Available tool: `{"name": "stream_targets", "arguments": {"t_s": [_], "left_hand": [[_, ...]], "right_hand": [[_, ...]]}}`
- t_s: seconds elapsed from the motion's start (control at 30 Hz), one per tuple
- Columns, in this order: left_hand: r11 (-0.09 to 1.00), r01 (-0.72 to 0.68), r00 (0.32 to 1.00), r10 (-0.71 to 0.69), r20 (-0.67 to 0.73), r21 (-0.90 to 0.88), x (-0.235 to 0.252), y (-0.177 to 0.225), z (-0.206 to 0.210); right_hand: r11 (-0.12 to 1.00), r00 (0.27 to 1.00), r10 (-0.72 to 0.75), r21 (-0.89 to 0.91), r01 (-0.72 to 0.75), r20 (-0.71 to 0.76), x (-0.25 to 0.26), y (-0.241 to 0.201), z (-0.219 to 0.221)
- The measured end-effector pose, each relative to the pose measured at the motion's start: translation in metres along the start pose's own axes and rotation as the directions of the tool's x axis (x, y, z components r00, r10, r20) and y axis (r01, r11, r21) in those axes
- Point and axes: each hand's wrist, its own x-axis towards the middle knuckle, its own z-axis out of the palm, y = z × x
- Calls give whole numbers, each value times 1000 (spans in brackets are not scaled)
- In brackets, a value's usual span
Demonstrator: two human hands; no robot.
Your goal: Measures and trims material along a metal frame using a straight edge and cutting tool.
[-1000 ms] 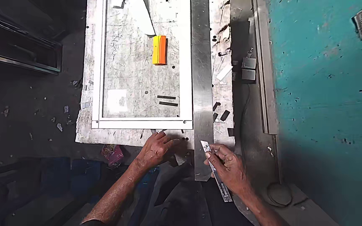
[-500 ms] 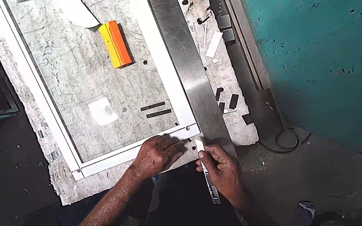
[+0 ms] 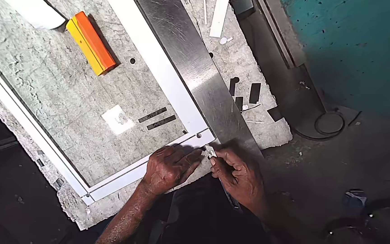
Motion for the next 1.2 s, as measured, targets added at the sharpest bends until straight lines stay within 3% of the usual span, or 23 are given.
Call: {"name": "stream_targets", "arguments": {"t_s": [1.2], "left_hand": [[1000,5,1000,-5,-25,16,-1,1,2]], "right_hand": [[998,999,45,-52,-44,16,6,-3,-1]]}}
